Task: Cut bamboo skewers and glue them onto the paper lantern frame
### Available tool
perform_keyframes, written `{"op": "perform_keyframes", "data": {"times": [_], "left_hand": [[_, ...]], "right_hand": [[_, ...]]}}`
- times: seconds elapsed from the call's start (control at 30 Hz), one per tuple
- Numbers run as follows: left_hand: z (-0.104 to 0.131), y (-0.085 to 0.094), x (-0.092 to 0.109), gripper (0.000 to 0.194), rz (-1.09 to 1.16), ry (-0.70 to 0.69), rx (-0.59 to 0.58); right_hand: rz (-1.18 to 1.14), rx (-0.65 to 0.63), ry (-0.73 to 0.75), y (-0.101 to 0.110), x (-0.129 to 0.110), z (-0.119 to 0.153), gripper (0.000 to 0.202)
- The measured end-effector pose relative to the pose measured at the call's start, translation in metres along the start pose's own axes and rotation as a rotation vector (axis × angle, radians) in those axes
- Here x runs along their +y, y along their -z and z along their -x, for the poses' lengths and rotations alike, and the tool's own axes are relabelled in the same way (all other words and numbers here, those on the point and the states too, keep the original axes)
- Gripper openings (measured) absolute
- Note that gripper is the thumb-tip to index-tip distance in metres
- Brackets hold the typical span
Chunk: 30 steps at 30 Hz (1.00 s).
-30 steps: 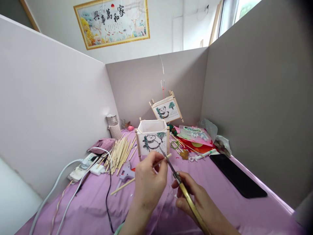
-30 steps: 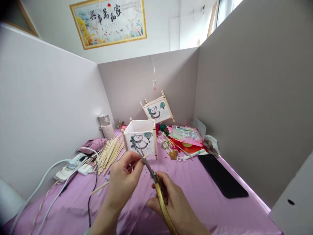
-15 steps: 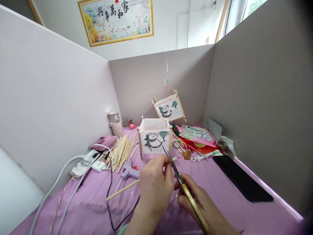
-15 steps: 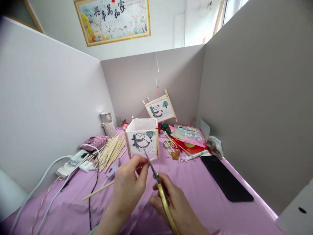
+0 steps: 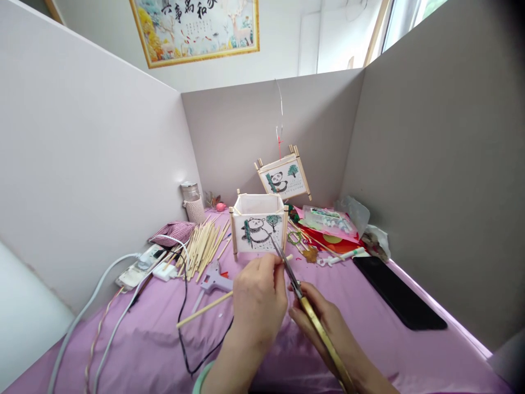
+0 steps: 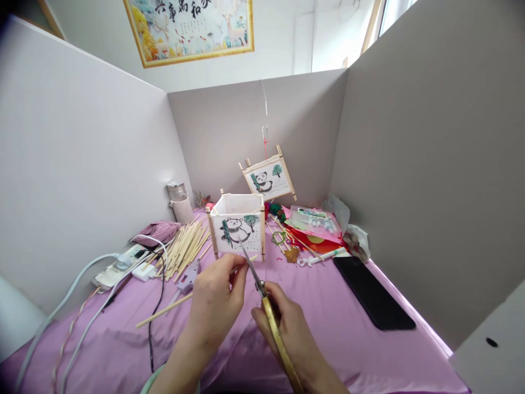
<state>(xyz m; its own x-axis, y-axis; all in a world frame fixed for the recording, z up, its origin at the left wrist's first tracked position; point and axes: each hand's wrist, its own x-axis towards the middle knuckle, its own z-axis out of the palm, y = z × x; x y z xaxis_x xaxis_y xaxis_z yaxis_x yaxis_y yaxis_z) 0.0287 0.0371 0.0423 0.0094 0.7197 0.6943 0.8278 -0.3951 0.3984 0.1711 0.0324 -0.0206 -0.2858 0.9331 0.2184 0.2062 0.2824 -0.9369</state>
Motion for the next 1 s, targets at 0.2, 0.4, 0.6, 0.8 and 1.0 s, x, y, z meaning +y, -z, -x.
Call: {"op": "perform_keyframes", "data": {"times": [0.2,0.4,0.6,0.8,1.0], "left_hand": [[-0.002,0.003,-0.003,0.01,-0.099,-0.061,0.0],[-0.006,0.002,-0.007,0.016,-0.233,-0.113,-0.014],[-0.018,0.004,-0.006,0.019,-0.203,-0.04,-0.153],[-0.03,0.014,-0.007,0.02,-0.006,0.127,-0.266],[-0.041,0.021,-0.011,0.022,0.121,0.17,-0.388]], "right_hand": [[-0.008,0.02,0.013,0.003,0.002,-0.004,0.024],[-0.081,-0.001,-0.042,0.007,-0.002,-0.009,0.028],[-0.124,-0.002,-0.081,0.006,0.0,-0.01,0.029],[-0.099,0.002,-0.067,0.005,0.002,-0.01,0.026],[-0.082,0.033,-0.06,0.005,0.003,-0.01,0.029]]}}
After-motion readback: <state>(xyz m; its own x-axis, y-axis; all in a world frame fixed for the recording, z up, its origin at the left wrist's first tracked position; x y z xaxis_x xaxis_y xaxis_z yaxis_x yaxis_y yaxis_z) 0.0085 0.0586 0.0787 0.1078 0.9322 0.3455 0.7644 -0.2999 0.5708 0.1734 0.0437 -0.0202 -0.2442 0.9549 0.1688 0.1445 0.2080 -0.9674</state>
